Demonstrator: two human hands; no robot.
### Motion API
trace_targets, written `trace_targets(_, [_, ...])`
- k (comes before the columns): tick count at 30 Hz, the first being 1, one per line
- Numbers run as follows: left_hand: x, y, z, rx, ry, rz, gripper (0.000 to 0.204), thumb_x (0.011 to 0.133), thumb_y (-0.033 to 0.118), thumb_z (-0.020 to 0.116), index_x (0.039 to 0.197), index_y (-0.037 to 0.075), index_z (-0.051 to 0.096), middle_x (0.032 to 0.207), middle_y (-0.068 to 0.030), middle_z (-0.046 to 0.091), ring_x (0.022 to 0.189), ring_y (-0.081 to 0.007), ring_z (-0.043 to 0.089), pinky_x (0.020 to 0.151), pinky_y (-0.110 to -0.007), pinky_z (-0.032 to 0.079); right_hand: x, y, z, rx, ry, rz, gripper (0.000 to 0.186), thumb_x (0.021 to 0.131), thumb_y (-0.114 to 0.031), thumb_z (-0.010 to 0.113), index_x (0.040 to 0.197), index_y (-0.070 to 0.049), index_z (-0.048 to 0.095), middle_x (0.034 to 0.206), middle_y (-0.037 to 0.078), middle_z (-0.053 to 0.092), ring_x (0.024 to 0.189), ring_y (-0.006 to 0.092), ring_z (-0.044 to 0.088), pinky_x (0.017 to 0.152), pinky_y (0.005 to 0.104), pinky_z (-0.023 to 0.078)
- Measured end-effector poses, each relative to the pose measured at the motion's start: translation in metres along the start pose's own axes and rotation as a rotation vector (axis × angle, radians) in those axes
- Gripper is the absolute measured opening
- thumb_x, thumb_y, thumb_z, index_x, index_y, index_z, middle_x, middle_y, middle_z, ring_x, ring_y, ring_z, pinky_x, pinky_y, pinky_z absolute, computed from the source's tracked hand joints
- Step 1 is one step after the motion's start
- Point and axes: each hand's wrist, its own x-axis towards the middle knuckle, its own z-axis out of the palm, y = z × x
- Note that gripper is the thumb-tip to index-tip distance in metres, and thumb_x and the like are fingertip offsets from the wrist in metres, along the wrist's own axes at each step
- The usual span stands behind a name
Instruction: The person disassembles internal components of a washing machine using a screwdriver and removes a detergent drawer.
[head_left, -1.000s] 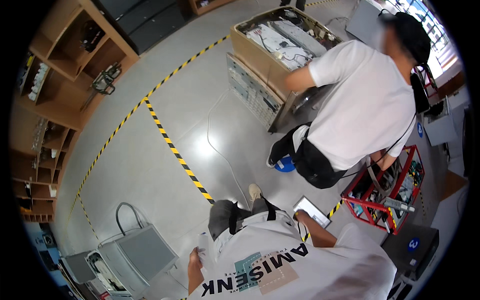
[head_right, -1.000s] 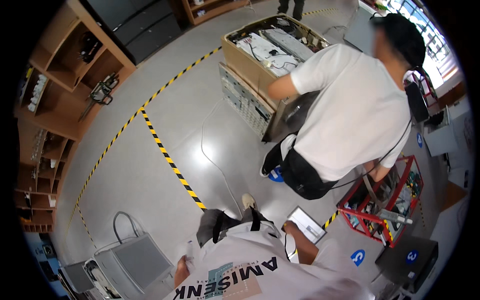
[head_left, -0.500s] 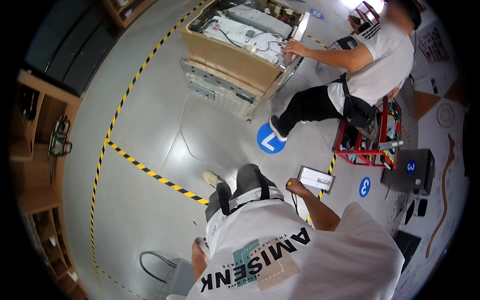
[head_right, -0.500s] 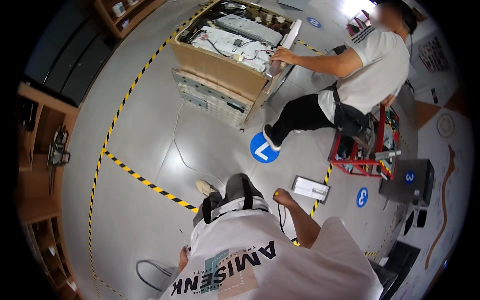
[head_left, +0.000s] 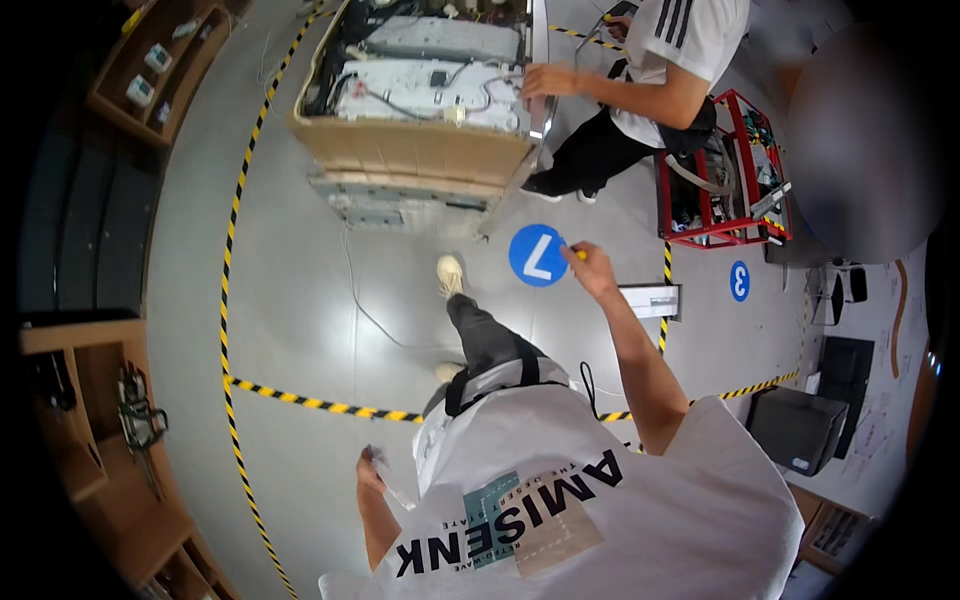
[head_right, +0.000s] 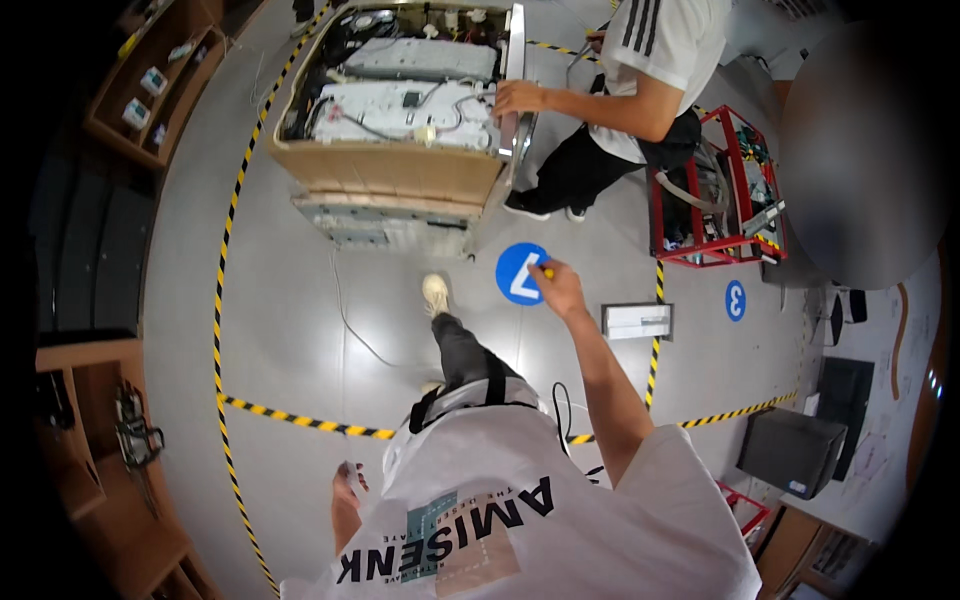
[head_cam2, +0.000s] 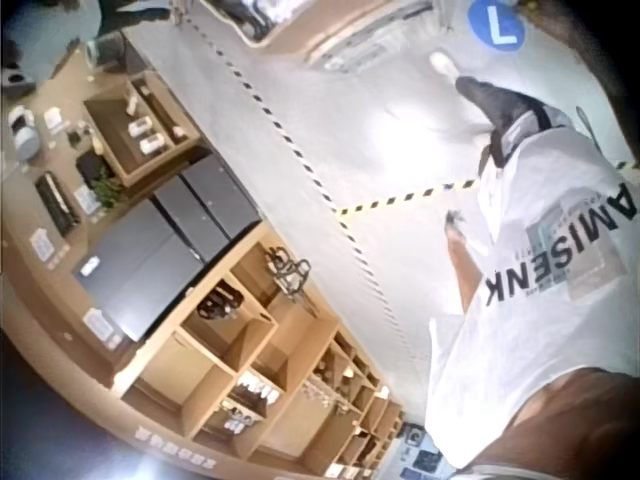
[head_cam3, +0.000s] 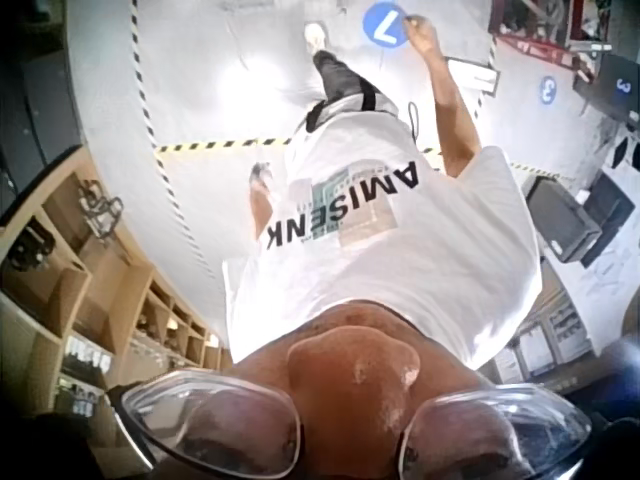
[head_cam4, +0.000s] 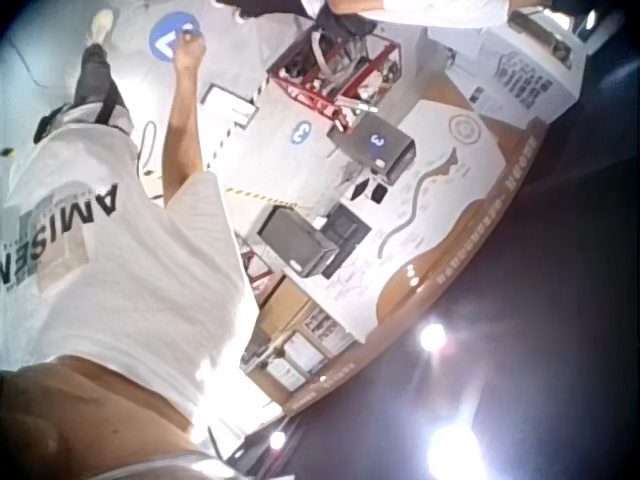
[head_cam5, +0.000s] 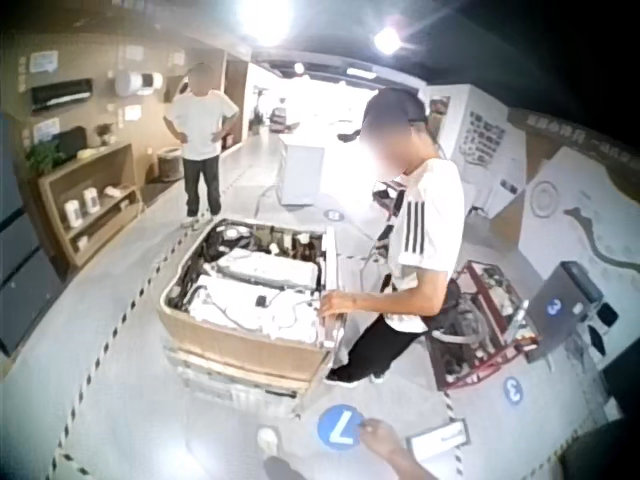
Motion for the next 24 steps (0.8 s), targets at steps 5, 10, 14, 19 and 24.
trace_targets(5, [0.004,0.076,0.035,0.038,0.096,0.013,0.043,0.095,0.044,0.036,0.092,0.01,0.061,0.067,-0.0019,0.053,0.058,-0.0181,0.052,0.053,-0.034,0.044,0.104,-0.102,-0.016,-0.016,0.28,-0.086,0.056,0.081,-0.049,0.062,0.108,0.0,0.064,0.1,0.025,0.064,0.098,0.0389,0.06,0.087,0.0404,0.047])
trace_targets(10, [-0.002,0.132,0.065,0.063,0.071,0.067,0.053,0.095,0.047,0.027,0.098,0.005,0.059,0.065,-0.0052,0.051,0.054,-0.0201,0.048,0.049,-0.037,0.042,0.179,-0.137,-0.011,-0.154,0.28,-0.008,0.067,0.078,-0.057,0.06,0.114,0.0,0.061,0.108,0.025,0.062,0.105,0.038,0.057,0.09,0.0412,0.046])
trace_targets(14, [-0.009,0.16,0.091,0.037,0.087,0.032,0.05,0.096,0.047,0.029,0.104,0.008,0.059,0.068,-0.0058,0.053,0.058,-0.021,0.051,0.052,-0.038,0.044,0.196,-0.163,-0.006,-0.15,0.101,0.119,0.054,0.079,-0.049,0.061,0.107,-0.003,0.062,0.099,0.02,0.066,0.099,0.038,0.06,0.087,0.0435,0.048])
trace_targets(19, [0.031,0.214,0.114,-0.023,0.043,-0.1,0.04,0.097,0.039,0.035,0.121,0.011,0.054,0.103,-0.0034,0.062,0.091,-0.0201,0.06,0.076,-0.037,0.05,0.2,-0.17,0.004,-0.249,0.212,0.164,0.033,0.08,-0.036,0.062,0.096,-0.008,0.064,0.094,0.019,0.067,0.093,0.0366,0.063,0.082,0.0445,0.049])
trace_targets(24, [0.073,0.3,0.133,-0.007,-0.036,-0.161,0.039,0.096,0.039,0.04,0.117,0.009,0.055,0.107,-0.0054,0.061,0.099,-0.0197,0.058,0.088,-0.034,0.046,0.199,-0.165,0.002,-0.248,0.26,0.188,0.027,0.079,-0.029,0.06,0.093,-0.008,0.065,0.085,0.018,0.067,0.085,0.0379,0.064,0.076,0.045,0.051])
